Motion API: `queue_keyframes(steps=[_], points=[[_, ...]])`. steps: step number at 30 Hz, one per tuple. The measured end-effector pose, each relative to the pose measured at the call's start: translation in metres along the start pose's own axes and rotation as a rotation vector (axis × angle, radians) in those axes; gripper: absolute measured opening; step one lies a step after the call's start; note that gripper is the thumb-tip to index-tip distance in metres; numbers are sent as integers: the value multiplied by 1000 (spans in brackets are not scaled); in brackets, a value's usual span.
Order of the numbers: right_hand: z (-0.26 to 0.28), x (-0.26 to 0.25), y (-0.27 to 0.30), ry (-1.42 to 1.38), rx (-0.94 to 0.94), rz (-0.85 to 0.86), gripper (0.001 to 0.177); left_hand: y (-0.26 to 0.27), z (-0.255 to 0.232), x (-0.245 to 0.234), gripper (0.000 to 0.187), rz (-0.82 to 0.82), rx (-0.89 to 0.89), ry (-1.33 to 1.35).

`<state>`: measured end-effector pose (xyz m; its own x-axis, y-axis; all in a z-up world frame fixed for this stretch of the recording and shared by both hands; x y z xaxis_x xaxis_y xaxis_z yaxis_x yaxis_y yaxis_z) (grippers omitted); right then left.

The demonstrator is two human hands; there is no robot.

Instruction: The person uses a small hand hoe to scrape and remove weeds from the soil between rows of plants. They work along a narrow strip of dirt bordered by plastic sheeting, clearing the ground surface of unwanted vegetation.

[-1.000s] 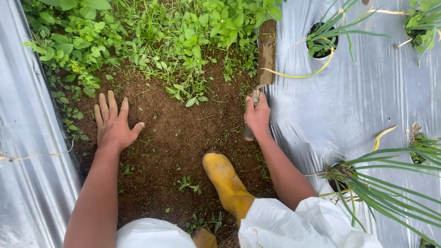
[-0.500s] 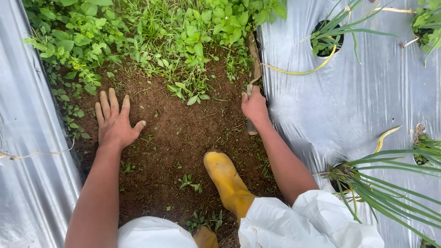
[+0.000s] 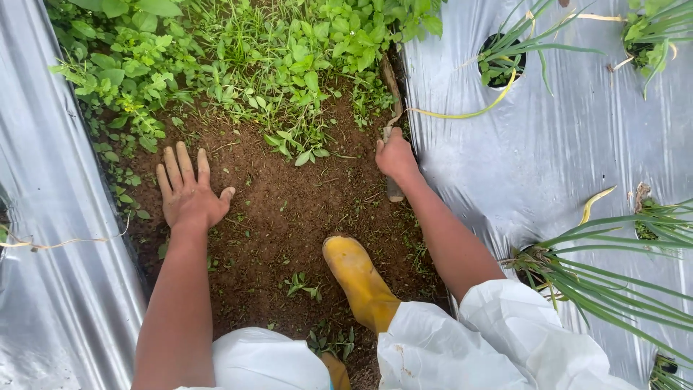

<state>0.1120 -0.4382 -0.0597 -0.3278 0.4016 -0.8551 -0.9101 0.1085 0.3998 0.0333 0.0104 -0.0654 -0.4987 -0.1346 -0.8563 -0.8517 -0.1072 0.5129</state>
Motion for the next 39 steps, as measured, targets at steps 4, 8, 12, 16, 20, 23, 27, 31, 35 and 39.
queue_keyframes(steps=[4,8,12,16,20,23,27,31,35,39], points=[[17,-27,6,47,-38,97,46,-2,4,5,96,40,-33,-21],[33,-69,15,133,-7,306,55,-13,6,25,97,-48,-8,-88],[51,-88,-13,275,12,401,49,-17,14,31,100,-139,-17,-81],[24,-55,-57,282,90,433,40,-25,12,36,100,-110,-25,-105],[29,-14,-12,681,-210,315,40,-21,13,39,104,-61,-29,-95],[22,11,3,-213,156,28,53,-17,7,27,101,-58,-42,-104],[38,-6,31,-411,153,-2,57,-8,6,20,98,-16,-20,-131],[30,-26,23,-414,5,-148,46,-15,2,25,97,-172,34,-30],[46,-39,34,-387,61,23,55,-1,-27,10,84,-218,41,331],[22,-25,21,-381,-17,-110,51,1,-46,32,94,-137,85,295]])
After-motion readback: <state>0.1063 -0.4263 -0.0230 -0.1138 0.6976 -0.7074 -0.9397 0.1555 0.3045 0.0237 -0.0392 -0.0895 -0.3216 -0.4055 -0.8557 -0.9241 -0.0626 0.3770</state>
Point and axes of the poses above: each hand's wrist, its own y-axis away from the middle knuckle, its own x-axis out of the palm, z = x × y, the point moved 5 cm from there along -y, towards the middle knuckle, and after that the axes turned 9 degrees about y, right-handed, at the moved point
